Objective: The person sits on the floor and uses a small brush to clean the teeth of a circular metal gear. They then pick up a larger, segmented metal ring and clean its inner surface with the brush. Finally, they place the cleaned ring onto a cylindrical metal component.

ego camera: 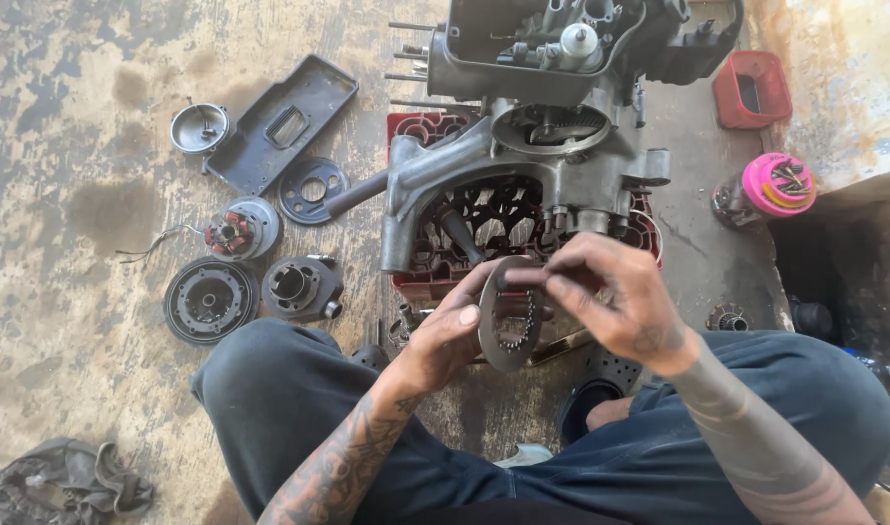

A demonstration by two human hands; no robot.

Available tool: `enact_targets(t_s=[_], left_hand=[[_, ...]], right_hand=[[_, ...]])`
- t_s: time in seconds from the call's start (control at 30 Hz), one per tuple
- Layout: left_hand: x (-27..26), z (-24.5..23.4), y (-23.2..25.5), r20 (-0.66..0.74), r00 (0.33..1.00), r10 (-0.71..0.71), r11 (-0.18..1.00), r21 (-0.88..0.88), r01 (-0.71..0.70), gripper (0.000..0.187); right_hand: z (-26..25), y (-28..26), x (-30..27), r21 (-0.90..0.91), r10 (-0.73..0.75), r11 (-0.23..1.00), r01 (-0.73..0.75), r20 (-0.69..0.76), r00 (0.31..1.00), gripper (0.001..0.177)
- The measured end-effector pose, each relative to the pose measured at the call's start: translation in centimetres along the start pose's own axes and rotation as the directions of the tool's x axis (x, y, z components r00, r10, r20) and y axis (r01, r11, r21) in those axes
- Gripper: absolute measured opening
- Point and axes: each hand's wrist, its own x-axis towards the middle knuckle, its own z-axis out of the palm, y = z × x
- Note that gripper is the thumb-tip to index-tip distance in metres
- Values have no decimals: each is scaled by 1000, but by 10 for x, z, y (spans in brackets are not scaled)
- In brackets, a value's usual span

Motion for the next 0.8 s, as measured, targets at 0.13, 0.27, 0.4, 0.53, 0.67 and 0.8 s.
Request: enact_targets(t_s=[0.13, 0.27, 0.4, 0.53, 0.67, 0.8], left_hand=[[-1, 4, 8, -9, 1000, -24, 999, -31, 24, 93], [-1, 11, 13, -9, 999, -33, 999, -35, 33, 95], [-3, 3, 6, -12, 999, -47, 998, -44, 47, 94], [-1, 14, 14, -7, 999, -35, 999, 5, 35, 98], [0, 17, 18, -3, 1000, -22, 999, 36, 22, 97], [-2, 5, 6, -9, 999, -36, 999, 14, 36, 99]], right_hand=[[-9, 8, 11, -145, 15, 989, -24, -61, 998, 12], [0, -13, 4, -45, 32, 998, -34, -39, 999, 11], [-5, 10, 2, -38, 67, 997, -69, -35, 997, 15], [-4, 5, 3, -102, 56, 993, -62, -59, 997, 14], [0, -15, 5, -62, 17, 998, -17, 2, 1000, 8], [-2, -5, 18, -112, 53, 993, -47, 53, 997, 18]])
